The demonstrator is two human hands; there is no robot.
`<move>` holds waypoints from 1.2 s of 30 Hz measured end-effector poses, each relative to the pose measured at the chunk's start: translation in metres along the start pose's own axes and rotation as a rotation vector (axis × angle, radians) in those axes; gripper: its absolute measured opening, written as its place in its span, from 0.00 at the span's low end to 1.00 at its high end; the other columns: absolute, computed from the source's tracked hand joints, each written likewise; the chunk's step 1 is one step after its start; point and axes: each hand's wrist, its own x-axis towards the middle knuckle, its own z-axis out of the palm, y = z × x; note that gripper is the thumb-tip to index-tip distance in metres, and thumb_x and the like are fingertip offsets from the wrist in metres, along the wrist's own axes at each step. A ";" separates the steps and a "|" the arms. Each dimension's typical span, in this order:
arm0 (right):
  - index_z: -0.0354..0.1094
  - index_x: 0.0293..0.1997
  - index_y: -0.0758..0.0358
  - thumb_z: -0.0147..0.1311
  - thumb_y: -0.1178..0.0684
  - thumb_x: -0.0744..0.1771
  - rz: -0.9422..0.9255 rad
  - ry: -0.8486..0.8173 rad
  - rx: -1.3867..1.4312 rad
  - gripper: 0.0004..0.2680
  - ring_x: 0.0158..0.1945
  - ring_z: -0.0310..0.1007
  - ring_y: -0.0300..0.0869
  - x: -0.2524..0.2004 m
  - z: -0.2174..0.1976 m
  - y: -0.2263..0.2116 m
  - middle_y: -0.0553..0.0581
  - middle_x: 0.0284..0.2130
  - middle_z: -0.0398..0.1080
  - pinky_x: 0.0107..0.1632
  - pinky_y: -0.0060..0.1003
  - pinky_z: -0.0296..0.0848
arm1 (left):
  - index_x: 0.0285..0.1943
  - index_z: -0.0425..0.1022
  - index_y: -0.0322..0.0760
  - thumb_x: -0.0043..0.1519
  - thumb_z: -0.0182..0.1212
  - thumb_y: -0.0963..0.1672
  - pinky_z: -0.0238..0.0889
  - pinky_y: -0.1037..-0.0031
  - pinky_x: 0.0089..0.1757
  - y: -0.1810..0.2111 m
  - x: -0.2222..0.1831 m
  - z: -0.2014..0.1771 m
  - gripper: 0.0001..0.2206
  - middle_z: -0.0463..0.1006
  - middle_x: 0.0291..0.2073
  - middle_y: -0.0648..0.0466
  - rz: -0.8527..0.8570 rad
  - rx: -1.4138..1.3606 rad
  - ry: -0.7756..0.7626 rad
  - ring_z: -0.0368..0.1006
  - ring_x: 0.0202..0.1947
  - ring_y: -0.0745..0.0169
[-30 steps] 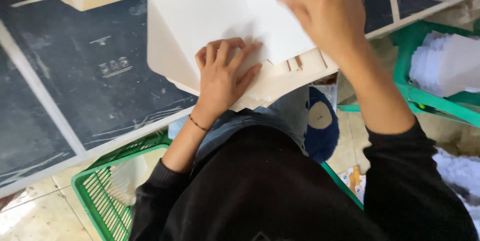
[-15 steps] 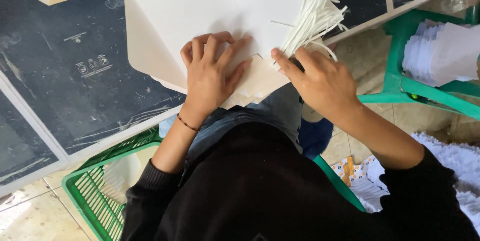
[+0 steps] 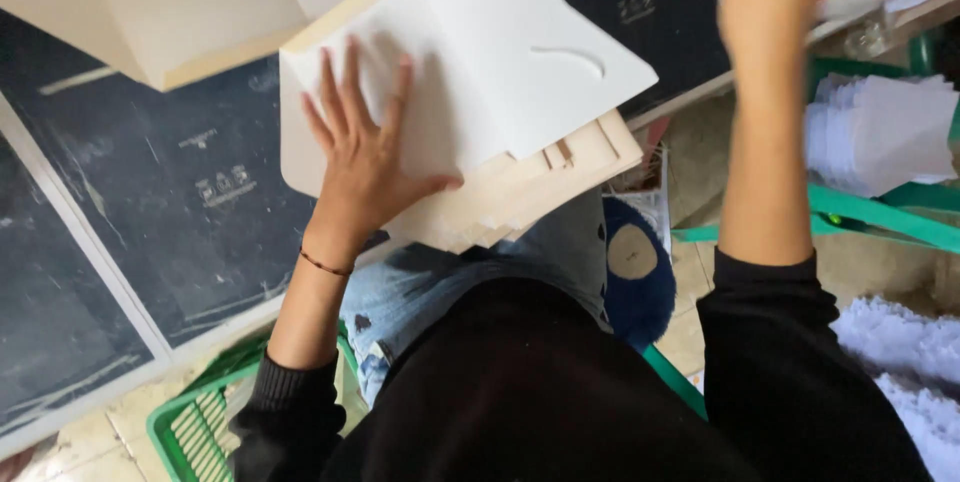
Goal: Rapidly inserting elastic loops into pre-cut slots of paper folders and stacking them in a production environment.
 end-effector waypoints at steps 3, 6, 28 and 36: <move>0.76 0.59 0.58 0.53 0.52 0.74 0.344 -0.389 0.710 0.08 0.26 0.53 0.33 0.016 0.002 -0.065 0.53 0.37 0.76 0.29 0.34 0.50 | 0.93 0.30 0.48 0.47 0.58 0.80 0.10 0.18 0.67 -0.015 0.005 0.013 0.73 0.20 0.85 0.31 -0.099 0.079 -0.005 0.11 0.82 0.21; 0.65 0.76 0.62 0.46 0.45 0.77 0.452 -0.546 1.081 0.18 0.23 0.46 0.29 0.030 -0.021 -0.101 0.60 0.48 0.80 0.25 0.24 0.49 | 0.93 0.28 0.46 0.44 0.45 0.81 0.04 0.21 0.66 -0.017 0.011 0.020 0.73 0.18 0.84 0.29 -0.083 0.080 -0.020 0.08 0.81 0.22; 0.78 0.68 0.42 0.60 0.42 0.75 -0.030 -0.412 -0.254 0.12 0.18 0.61 0.39 -0.049 -0.048 -0.180 0.43 0.37 0.67 0.18 0.36 0.60 | 0.92 0.24 0.49 0.47 0.63 0.77 0.10 0.15 0.67 -0.016 0.011 0.015 0.73 0.12 0.84 0.35 -0.110 -0.027 -0.102 0.02 0.80 0.29; 0.80 0.66 0.41 0.61 0.45 0.74 0.126 -0.445 -0.090 0.11 0.20 0.66 0.43 -0.054 -0.037 -0.180 0.47 0.35 0.68 0.16 0.39 0.61 | 0.92 0.24 0.47 0.49 0.67 0.76 0.12 0.15 0.67 -0.015 0.011 0.014 0.74 0.14 0.84 0.35 -0.102 0.013 -0.110 0.05 0.81 0.27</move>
